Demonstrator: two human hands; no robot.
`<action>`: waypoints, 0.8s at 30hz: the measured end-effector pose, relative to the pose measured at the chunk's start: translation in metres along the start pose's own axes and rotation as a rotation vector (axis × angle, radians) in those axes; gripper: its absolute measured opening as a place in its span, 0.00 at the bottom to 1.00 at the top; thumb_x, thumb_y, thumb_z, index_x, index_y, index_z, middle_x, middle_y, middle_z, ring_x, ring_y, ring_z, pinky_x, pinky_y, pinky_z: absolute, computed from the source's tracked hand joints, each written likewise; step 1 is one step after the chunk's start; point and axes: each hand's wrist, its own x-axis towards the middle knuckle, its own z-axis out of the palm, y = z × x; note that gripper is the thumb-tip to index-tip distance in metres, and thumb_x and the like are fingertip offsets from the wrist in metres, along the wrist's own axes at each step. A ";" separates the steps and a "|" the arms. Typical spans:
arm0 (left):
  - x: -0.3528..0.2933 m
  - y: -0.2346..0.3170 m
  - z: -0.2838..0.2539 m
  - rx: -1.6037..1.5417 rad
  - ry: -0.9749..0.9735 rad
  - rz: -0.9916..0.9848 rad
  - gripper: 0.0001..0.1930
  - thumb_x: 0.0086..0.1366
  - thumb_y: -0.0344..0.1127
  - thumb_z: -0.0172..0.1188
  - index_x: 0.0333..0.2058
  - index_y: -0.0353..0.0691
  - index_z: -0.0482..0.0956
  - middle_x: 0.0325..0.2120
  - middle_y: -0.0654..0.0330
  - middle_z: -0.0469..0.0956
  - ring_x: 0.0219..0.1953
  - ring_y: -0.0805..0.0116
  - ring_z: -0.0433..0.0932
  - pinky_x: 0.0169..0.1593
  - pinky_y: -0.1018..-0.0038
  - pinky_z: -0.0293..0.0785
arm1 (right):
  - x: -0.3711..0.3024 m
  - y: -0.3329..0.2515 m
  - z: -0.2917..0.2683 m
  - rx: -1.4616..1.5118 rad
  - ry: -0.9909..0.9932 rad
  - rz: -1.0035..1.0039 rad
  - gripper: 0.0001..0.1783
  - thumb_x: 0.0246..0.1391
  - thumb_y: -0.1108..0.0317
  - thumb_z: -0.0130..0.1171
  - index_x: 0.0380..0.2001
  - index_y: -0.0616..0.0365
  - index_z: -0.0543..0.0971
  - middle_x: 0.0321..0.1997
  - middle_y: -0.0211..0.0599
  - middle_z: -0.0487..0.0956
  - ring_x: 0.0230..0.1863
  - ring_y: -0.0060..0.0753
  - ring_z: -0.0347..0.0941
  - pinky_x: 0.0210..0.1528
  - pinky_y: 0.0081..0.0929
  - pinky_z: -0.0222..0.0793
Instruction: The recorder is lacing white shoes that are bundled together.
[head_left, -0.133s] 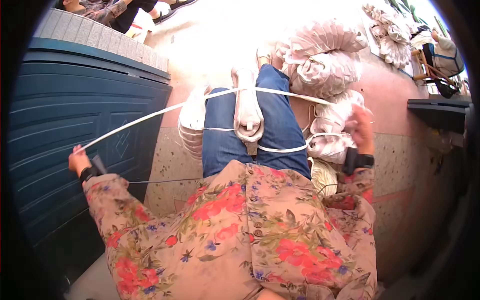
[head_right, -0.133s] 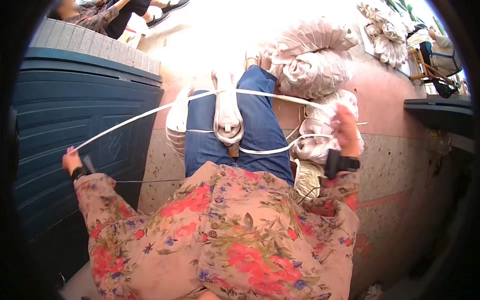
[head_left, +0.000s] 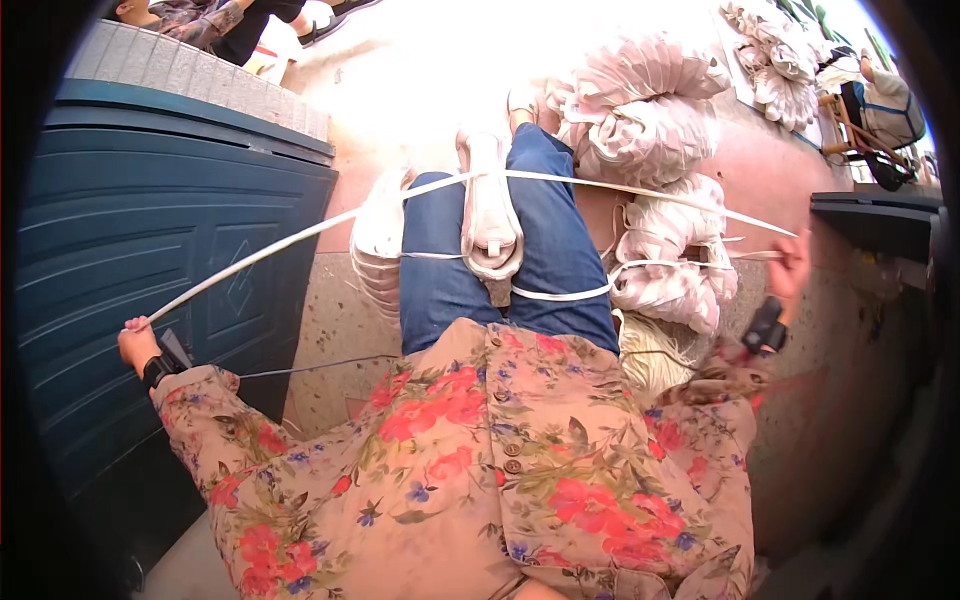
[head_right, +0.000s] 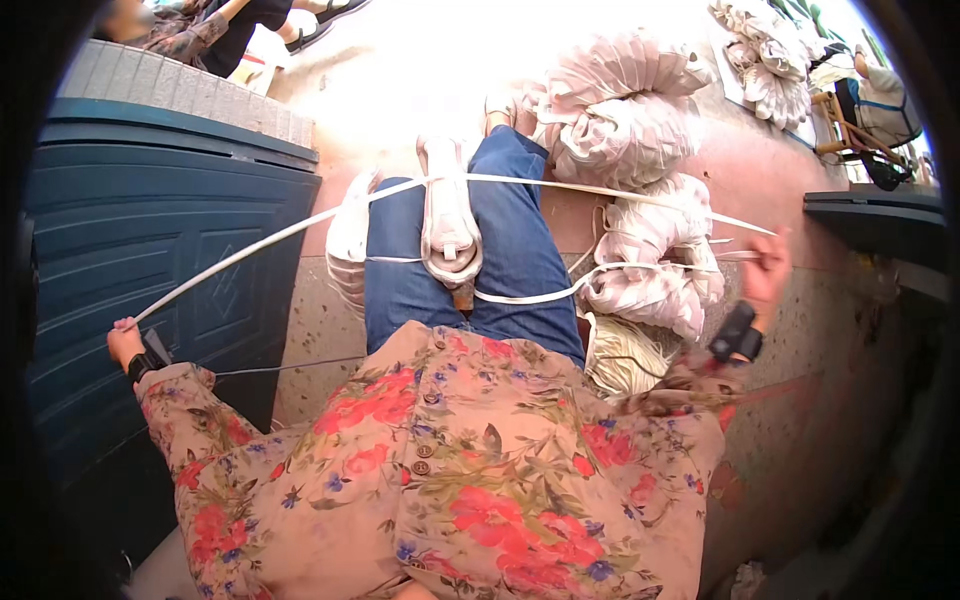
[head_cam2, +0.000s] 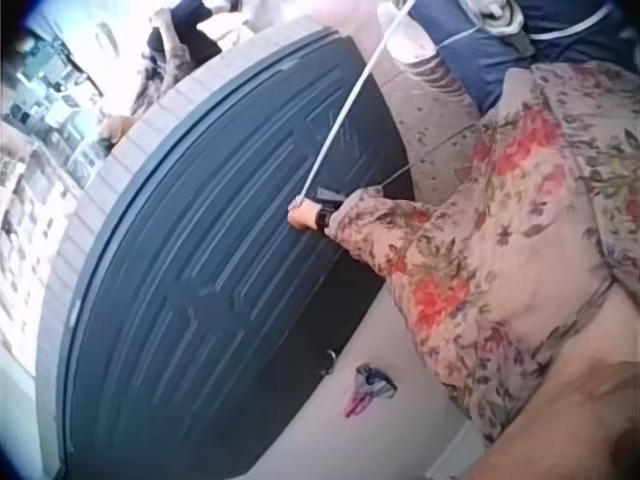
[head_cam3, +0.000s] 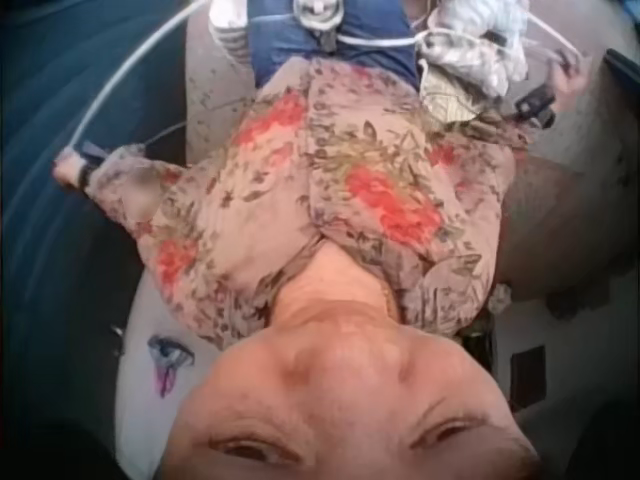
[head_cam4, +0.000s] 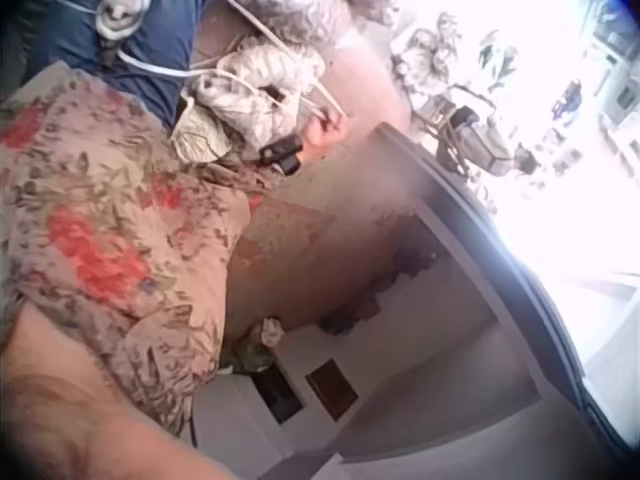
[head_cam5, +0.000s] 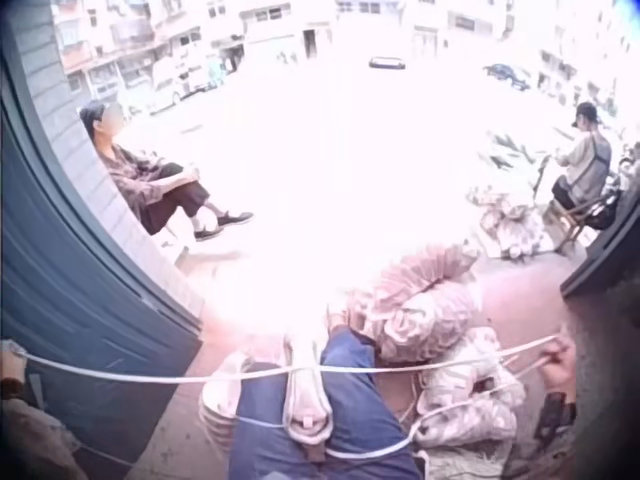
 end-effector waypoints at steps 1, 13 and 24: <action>-0.009 -0.010 0.024 0.010 -0.022 -0.014 0.07 0.57 0.25 0.37 0.28 0.29 0.66 0.23 0.58 0.69 0.23 0.71 0.68 0.28 0.73 0.69 | -0.010 -0.020 0.027 -0.024 0.078 -0.108 0.03 0.53 0.74 0.45 0.31 0.61 0.68 0.14 0.25 0.56 0.16 0.19 0.52 0.21 0.18 0.56; -0.371 0.109 0.374 -0.061 -0.952 -0.442 0.04 0.60 0.35 0.49 0.33 0.44 0.69 0.13 0.73 0.60 0.09 0.86 0.53 0.10 0.87 0.49 | 0.013 0.135 0.101 -1.190 -0.034 -0.157 0.09 0.52 0.65 0.51 0.32 0.59 0.75 0.28 0.31 0.76 0.30 0.22 0.71 0.37 0.19 0.68; -0.540 0.133 0.464 0.166 -1.549 -0.432 0.05 0.56 0.27 0.48 0.30 0.33 0.70 0.22 0.59 0.73 0.20 0.76 0.73 0.24 0.82 0.70 | 0.008 0.357 0.061 -2.129 -0.754 -0.134 0.10 0.46 0.67 0.46 0.26 0.60 0.76 0.27 0.50 0.75 0.31 0.50 0.72 0.34 0.41 0.66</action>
